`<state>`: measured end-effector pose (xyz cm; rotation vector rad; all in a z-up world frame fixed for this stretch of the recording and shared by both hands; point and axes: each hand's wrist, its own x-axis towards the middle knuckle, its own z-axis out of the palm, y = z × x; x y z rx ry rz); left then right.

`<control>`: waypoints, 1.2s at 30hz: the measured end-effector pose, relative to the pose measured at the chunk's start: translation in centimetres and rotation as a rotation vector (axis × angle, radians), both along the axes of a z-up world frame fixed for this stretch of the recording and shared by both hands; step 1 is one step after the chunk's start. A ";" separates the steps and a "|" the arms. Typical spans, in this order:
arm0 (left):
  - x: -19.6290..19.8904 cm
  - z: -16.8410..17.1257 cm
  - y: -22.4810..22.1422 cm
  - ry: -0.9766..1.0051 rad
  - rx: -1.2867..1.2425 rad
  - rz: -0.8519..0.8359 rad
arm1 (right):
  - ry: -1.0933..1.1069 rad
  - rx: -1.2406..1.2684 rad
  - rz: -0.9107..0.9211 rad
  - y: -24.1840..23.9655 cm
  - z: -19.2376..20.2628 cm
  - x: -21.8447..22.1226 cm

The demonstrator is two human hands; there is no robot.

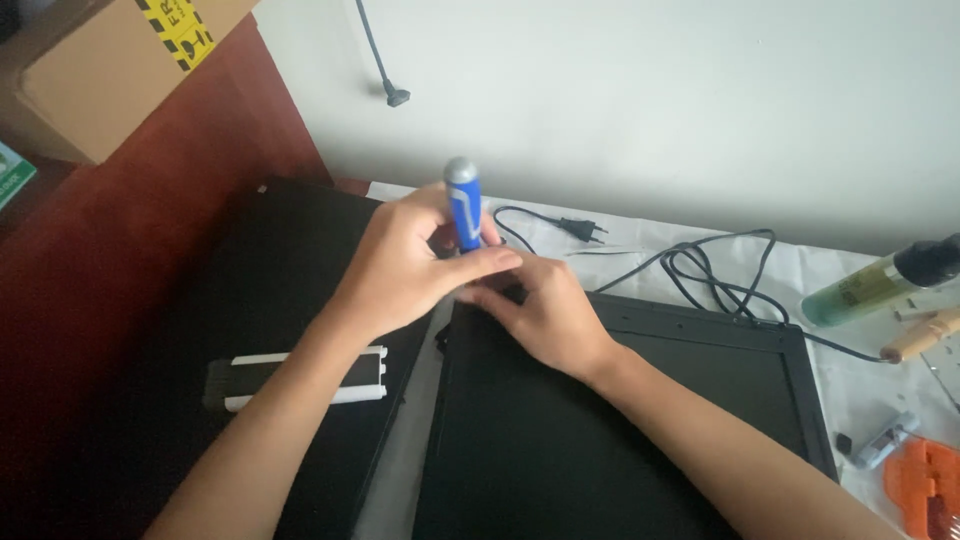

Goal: Disassembling a laptop screen assembly using a screwdriver on a repair bench.

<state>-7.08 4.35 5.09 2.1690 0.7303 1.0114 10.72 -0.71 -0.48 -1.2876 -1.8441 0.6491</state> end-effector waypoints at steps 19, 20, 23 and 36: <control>-1.5 -0.3 1.4 0.229 -0.272 -0.079 | 0.073 -0.087 0.052 -0.3 1.2 0.2; -1.5 -0.2 1.2 0.233 -0.268 -0.073 | 0.073 -0.045 0.076 -0.1 0.9 0.3; -1.4 0.2 1.2 0.227 -0.256 -0.101 | 0.073 0.003 0.122 0.3 0.2 0.9; -0.9 -0.7 1.1 0.270 -0.193 0.054 | 0.027 0.021 0.114 0.3 0.5 0.4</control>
